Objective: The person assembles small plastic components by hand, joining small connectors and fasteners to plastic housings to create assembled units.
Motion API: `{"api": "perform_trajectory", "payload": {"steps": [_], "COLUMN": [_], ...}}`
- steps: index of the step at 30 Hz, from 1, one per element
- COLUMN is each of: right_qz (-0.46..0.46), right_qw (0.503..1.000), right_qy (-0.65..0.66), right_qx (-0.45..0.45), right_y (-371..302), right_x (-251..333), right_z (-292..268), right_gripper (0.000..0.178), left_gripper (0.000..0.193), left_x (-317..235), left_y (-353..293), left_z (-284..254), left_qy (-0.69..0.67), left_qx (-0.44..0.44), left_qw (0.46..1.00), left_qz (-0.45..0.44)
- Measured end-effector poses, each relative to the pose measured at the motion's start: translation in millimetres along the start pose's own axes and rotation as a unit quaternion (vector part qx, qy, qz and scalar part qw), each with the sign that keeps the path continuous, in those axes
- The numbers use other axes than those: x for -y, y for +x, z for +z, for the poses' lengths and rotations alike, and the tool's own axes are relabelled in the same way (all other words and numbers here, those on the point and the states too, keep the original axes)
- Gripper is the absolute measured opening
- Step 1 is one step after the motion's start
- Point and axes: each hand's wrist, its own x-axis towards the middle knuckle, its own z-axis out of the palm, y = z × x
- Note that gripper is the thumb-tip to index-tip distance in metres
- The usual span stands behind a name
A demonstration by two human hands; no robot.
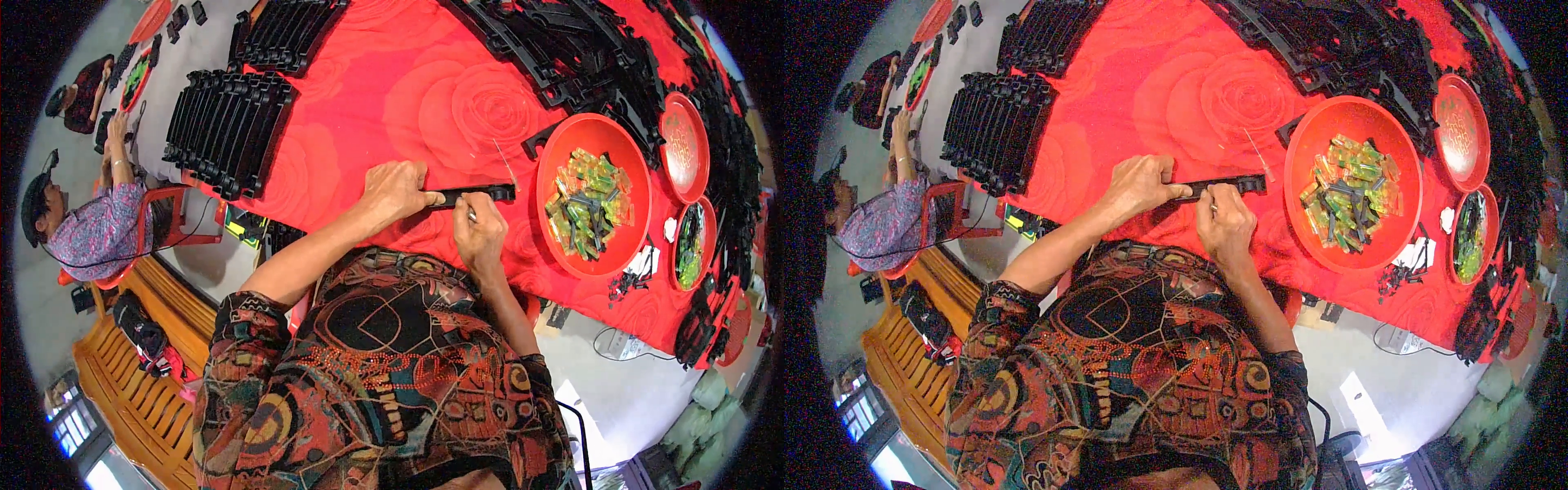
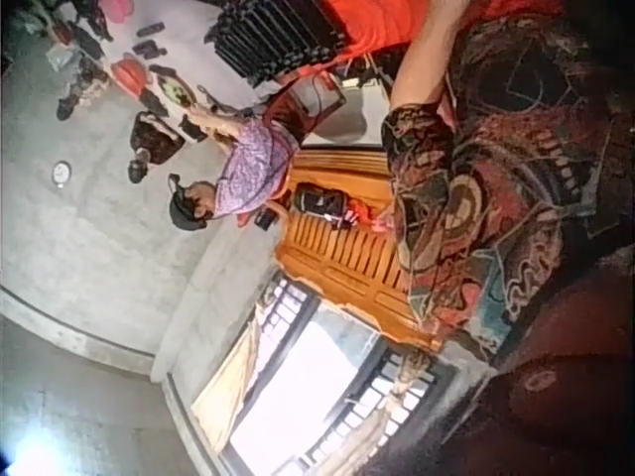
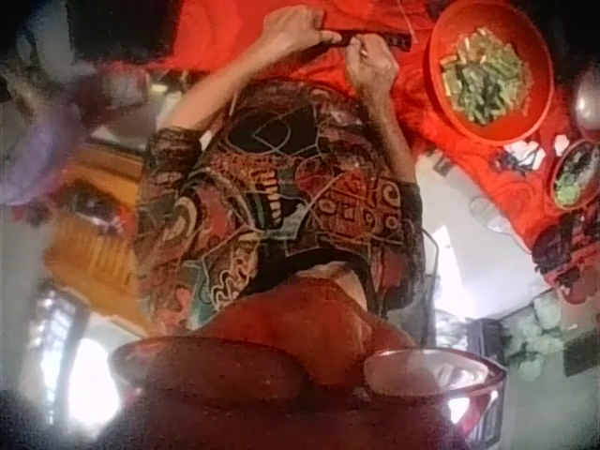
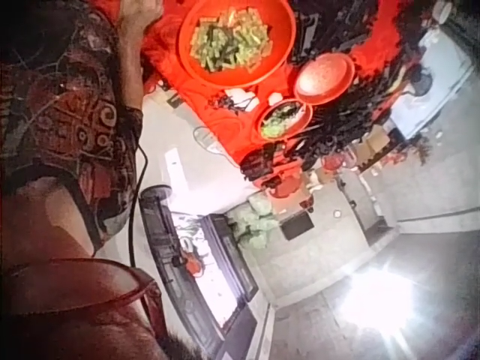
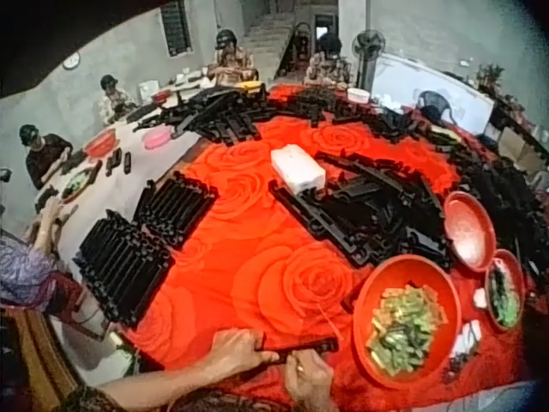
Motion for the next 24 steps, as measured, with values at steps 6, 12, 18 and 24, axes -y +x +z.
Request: {"api": "perform_trajectory", "payload": {"steps": [6,12,18,24], "right_qz": [-0.035,0.016,-0.035,0.132], "right_qw": [0.999,0.994,0.992,0.989], "right_qy": [-0.037,-0.07,-0.084,0.064], "right_qx": [0.02,0.085,0.086,-0.005], "right_y": [-3,0,7,11], "right_x": [1,14,-5,19], "right_z": [-2,-9,-12,-40], "right_gripper": [0.015,0.017,0.016,0.015], "left_gripper": [0.042,0.046,0.045,0.035], "left_x": [-5,-4,-6,-12], "left_y": [3,11,12,12], "left_z": [-2,0,-1,-2], "left_qy": [0.044,0.076,0.086,0.062], "left_qx": [0.017,0.044,0.071,0.066], "left_qw": [0.999,0.995,0.993,0.996], "left_qz": [0.011,0.038,0.041,0.025]}}
